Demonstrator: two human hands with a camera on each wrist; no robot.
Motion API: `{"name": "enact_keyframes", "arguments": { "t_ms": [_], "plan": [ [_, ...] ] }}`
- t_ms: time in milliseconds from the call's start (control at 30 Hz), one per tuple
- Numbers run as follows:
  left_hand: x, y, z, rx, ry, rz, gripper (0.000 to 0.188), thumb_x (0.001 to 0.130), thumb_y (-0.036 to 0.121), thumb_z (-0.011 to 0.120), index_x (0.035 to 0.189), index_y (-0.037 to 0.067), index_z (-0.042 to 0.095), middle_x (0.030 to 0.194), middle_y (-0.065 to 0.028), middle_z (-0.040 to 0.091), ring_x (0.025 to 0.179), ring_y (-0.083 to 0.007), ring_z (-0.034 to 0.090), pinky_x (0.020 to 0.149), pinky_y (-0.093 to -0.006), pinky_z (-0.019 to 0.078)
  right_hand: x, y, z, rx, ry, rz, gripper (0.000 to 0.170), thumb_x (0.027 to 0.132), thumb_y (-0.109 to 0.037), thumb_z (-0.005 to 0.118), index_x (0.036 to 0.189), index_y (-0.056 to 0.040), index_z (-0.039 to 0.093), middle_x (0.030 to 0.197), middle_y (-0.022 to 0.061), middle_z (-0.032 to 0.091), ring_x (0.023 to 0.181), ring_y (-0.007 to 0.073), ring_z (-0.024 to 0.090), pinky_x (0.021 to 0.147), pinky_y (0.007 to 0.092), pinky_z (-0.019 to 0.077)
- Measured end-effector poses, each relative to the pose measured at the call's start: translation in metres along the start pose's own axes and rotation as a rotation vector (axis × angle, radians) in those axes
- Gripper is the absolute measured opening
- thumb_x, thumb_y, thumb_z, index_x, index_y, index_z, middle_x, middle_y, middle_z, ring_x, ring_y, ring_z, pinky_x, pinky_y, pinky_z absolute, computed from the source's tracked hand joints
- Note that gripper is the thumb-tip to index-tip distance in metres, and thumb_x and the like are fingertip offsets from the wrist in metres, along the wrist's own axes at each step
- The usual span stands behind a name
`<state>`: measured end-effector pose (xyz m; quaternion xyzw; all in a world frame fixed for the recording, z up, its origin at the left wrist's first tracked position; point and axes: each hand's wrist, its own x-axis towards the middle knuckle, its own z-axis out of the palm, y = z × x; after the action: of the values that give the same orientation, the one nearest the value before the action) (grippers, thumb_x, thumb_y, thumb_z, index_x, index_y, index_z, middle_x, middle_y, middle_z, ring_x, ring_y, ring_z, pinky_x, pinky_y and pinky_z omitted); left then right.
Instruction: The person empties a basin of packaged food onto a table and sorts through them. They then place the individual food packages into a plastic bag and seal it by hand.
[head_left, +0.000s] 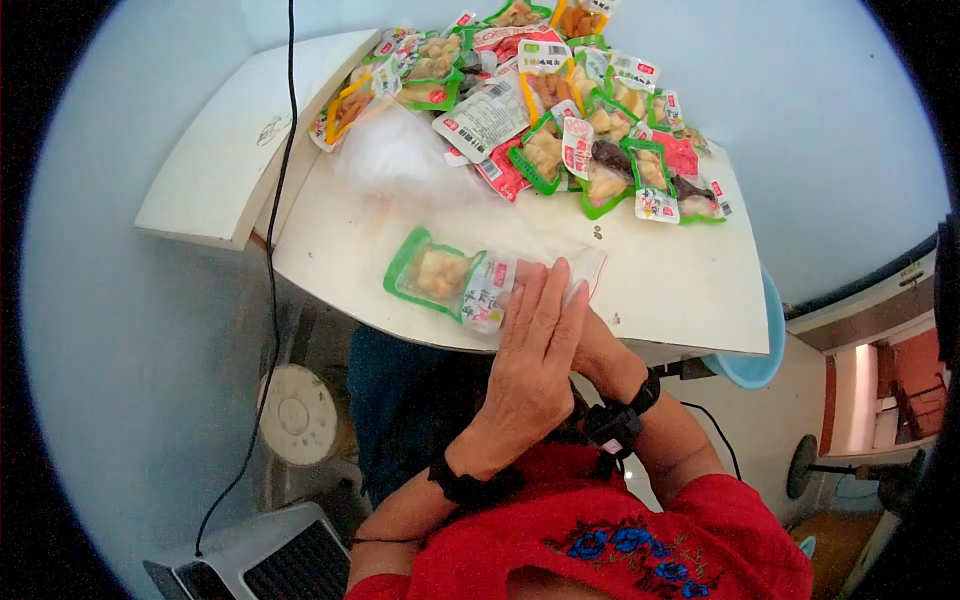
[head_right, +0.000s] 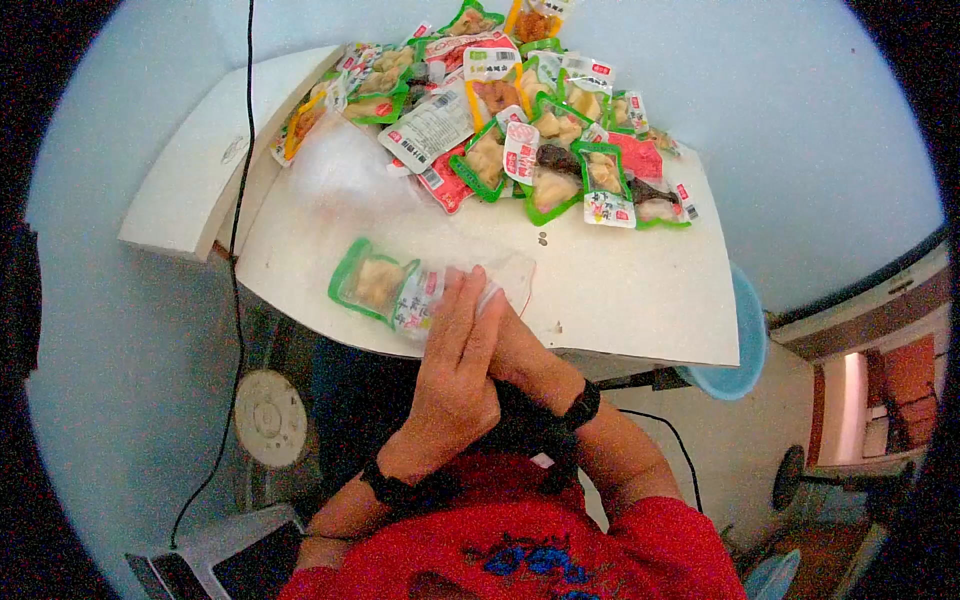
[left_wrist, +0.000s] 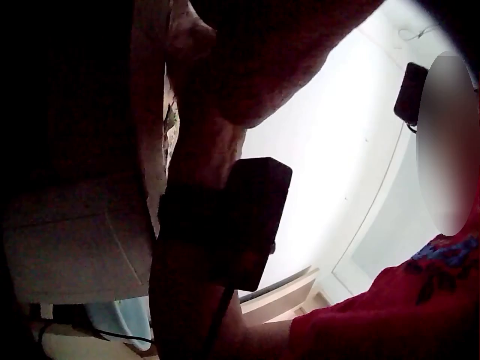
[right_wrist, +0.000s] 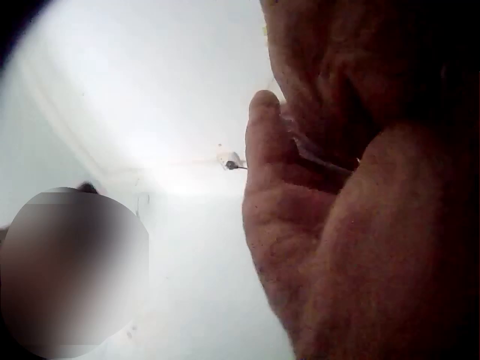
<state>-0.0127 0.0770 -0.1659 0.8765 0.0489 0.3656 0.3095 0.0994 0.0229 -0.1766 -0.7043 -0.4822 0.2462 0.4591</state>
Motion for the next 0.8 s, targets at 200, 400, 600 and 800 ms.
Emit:
{"name": "enact_keyframes", "arguments": {
  "t_ms": [200,400,600,800],
  "plan": [
    [0.002,-0.002,-0.001,0.019,0.076,0.016,0.063,0.071,-0.010,0.047,0.134,-0.007,0.045,0.147,-0.0289,0.035,0.137,-0.0462,0.033,0.114,-0.0518,0.0268,0.001,-0.012,0.000,0.042,0.217,-0.033,0.018,0.092,-0.012,0.058,0.104,0.0015,0.063,0.094,0.0124,0.067,0.088,0.0229,0.064,0.076,0.0353,0.0520],
    [0.003,-0.001,-0.007,0.058,0.097,0.004,0.059,0.072,-0.011,0.047,0.132,-0.008,0.047,0.145,-0.0286,0.038,0.134,-0.0461,0.038,0.112,-0.0512,0.0314,-0.013,-0.041,-0.051,0.241,0.237,0.165,0.017,0.094,-0.012,0.058,0.098,0.0026,0.067,0.084,0.0087,0.070,0.069,0.0144,0.068,0.060,0.0263,0.0551],
    [0.003,0.000,-0.006,0.093,0.097,0.012,0.057,0.073,-0.011,0.047,0.129,-0.007,0.050,0.144,-0.0277,0.040,0.133,-0.0460,0.039,0.111,-0.0503,0.0325,0.017,-0.035,-0.106,0.220,0.383,0.161,0.022,0.094,-0.018,0.060,0.097,0.0026,0.069,0.085,0.0097,0.070,0.064,0.0128,0.067,0.053,0.0237,0.0532],
    [0.002,0.002,-0.005,0.101,0.116,0.020,0.057,0.072,-0.011,0.048,0.129,-0.007,0.051,0.143,-0.0266,0.041,0.133,-0.0459,0.040,0.111,-0.0504,0.0328,0.071,0.011,-0.099,0.043,0.035,0.360,0.029,0.094,-0.024,0.059,0.099,0.0021,0.069,0.088,0.0134,0.069,0.072,0.0176,0.066,0.057,0.0292,0.0551]
  ]
}}
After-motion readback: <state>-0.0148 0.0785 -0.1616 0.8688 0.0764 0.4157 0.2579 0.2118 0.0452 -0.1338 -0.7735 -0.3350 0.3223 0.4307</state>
